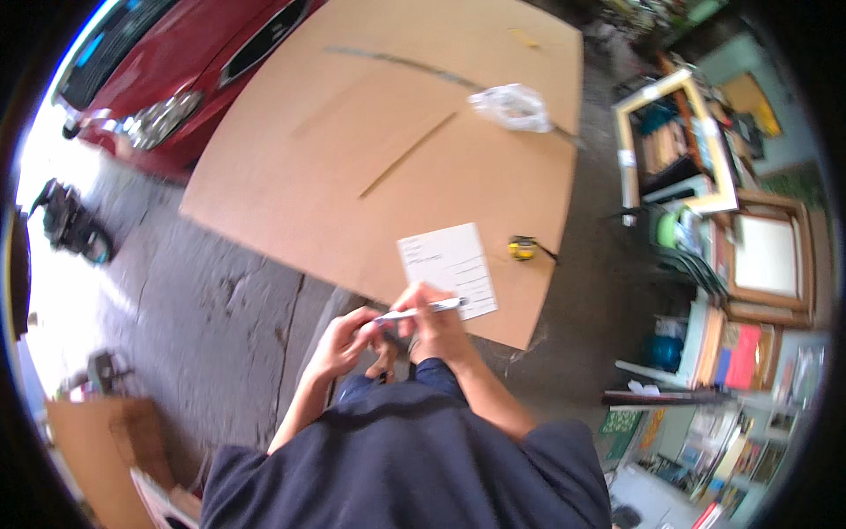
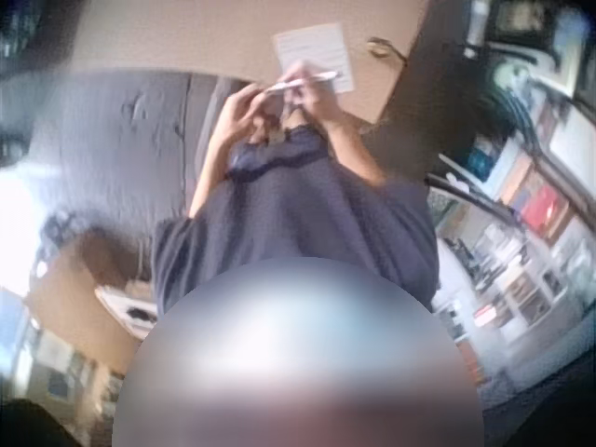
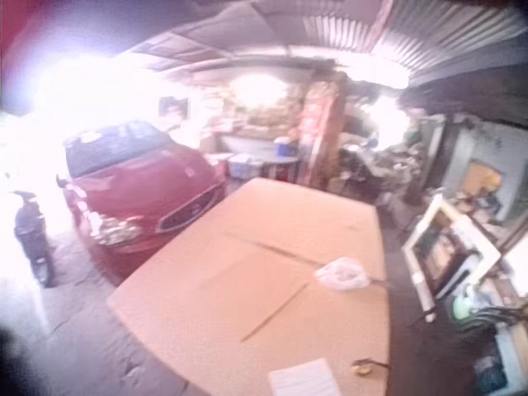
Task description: The person measures several picture frames and boards with a tape measure, records dimensions on a notepad, and moves items between a workbench and a display rack. The person handles frames, boards, a tape measure, and a notepad throughout the sequence.
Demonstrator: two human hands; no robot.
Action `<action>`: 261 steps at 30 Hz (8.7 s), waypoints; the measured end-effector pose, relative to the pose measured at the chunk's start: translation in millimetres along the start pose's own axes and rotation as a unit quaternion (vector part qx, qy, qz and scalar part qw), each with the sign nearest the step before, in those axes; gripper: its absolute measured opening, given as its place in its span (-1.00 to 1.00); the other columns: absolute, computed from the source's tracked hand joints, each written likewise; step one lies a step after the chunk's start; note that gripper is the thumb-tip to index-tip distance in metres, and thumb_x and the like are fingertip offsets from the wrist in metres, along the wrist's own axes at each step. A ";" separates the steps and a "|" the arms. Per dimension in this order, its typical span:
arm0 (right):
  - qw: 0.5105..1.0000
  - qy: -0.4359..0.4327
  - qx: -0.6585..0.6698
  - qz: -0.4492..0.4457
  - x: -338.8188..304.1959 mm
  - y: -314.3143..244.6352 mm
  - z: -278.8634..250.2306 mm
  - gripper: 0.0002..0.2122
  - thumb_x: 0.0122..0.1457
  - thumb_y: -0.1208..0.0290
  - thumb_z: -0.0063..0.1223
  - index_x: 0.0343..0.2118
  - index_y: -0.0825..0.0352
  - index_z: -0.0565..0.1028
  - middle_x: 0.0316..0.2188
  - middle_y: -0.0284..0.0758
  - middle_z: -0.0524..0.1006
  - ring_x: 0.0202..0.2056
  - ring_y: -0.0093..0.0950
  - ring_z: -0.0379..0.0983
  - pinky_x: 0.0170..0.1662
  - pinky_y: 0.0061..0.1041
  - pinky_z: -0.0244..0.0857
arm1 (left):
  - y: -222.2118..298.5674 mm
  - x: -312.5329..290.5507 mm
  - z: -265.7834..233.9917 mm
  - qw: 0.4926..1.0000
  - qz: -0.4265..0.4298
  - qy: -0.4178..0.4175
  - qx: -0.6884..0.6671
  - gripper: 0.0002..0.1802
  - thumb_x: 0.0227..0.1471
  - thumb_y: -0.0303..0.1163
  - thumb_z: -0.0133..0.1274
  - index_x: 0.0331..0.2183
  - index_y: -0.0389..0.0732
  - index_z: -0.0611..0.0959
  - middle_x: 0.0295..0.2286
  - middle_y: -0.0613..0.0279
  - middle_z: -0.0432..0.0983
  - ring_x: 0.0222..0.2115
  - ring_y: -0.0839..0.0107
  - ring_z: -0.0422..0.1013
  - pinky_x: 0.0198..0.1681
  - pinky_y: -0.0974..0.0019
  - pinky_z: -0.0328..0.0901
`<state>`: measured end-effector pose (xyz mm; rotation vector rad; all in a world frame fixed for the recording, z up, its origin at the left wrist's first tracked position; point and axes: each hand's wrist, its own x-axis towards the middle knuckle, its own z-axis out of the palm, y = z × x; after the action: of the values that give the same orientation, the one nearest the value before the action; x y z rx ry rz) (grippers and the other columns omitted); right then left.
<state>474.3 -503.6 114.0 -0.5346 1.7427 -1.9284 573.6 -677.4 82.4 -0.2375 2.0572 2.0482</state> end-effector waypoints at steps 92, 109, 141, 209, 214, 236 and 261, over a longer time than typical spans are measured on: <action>0.885 0.033 -0.460 -0.055 321.4 184.0 -299.0 -0.39 0.04 0.01 0.21 0.00 0.38 0.30 -0.17 -0.05 0.46 -0.10 -0.11 0.40 -0.05 -0.19 0.32 | -150.7 101.4 202.1 0.797 -0.372 0.474 0.041 -0.67 -0.01 -0.25 0.23 -0.30 -0.32 0.59 -0.38 0.09 0.57 -0.33 0.37 0.47 -0.21 0.33 0.35; 0.702 -0.012 -0.709 0.065 496.1 215.3 -235.8 0.02 -0.25 -0.23 0.34 0.09 0.58 0.21 0.11 0.04 0.24 0.15 -0.06 0.17 0.14 -0.11 0.17 | -152.4 -21.9 256.2 0.618 -0.153 0.616 -0.464 -0.85 0.14 -0.25 0.12 -0.34 -0.07 0.52 -0.70 0.56 0.20 -0.74 0.66 0.06 -0.61 0.47 0.03; 0.813 -0.292 -0.497 0.087 221.5 249.9 -229.2 -0.50 -0.04 0.07 0.34 -0.29 0.44 0.42 -0.45 -0.28 0.43 -0.37 -0.37 0.37 -0.30 -0.34 0.31 | -236.4 -36.8 179.0 0.722 -0.130 0.564 -0.378 -0.44 -0.25 -0.22 0.43 -0.21 -0.34 0.62 -0.43 0.21 0.52 -0.51 0.50 0.33 -0.50 0.37 0.23; 0.527 -0.811 -0.185 -0.177 -1039.3 230.0 794.8 -0.81 0.25 0.33 0.05 -0.20 0.35 0.52 -0.46 -0.34 0.51 -0.46 -0.58 0.36 -0.41 -0.52 0.27 | -355.7 -1202.9 551.9 0.109 0.476 0.797 -0.356 0.18 -0.04 0.58 -0.48 0.06 -0.40 0.42 -0.47 0.29 0.42 -0.76 0.64 0.02 -0.67 0.51 -0.01; 0.412 -0.884 -0.209 -0.068 -1064.2 169.8 719.2 -0.78 0.28 0.34 0.00 -0.15 0.38 0.52 -0.40 -0.37 0.55 -0.33 -0.61 0.41 -0.26 -0.58 0.28 | -348.5 -1219.4 507.1 0.176 0.455 0.802 -0.345 0.14 0.02 0.52 -0.49 0.08 -0.43 0.41 -0.46 0.30 0.40 -0.75 0.63 0.02 -0.64 0.51 0.03; 0.639 -0.757 -0.134 -0.013 -862.3 77.6 572.5 -0.79 0.28 0.32 -0.01 -0.19 0.35 0.51 -0.36 -0.23 0.56 -0.31 -0.46 0.48 -0.21 -0.40 0.38 | -239.9 -1088.9 348.0 0.466 0.149 0.832 -0.260 -0.79 -0.03 -0.39 0.28 -0.56 -0.23 0.60 -0.55 0.30 0.48 -0.35 0.39 0.53 -0.42 0.53 0.35; 0.965 0.053 -0.256 0.017 -490.3 113.8 71.0 -0.77 0.27 0.34 -0.10 -0.46 0.36 0.46 -0.69 -0.31 0.38 -0.63 -0.58 0.28 -0.54 -0.46 0.18 | -135.7 -469.6 181.4 0.930 -0.037 0.336 -0.145 -0.65 0.14 -0.20 0.09 -0.61 -0.10 0.43 -0.71 0.53 0.22 -0.72 0.73 0.09 -0.68 0.54 0.00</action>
<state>921.8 -279.5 24.6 -0.5771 2.3165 -1.4953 1070.4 -519.2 80.6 -1.1953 1.9918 2.4453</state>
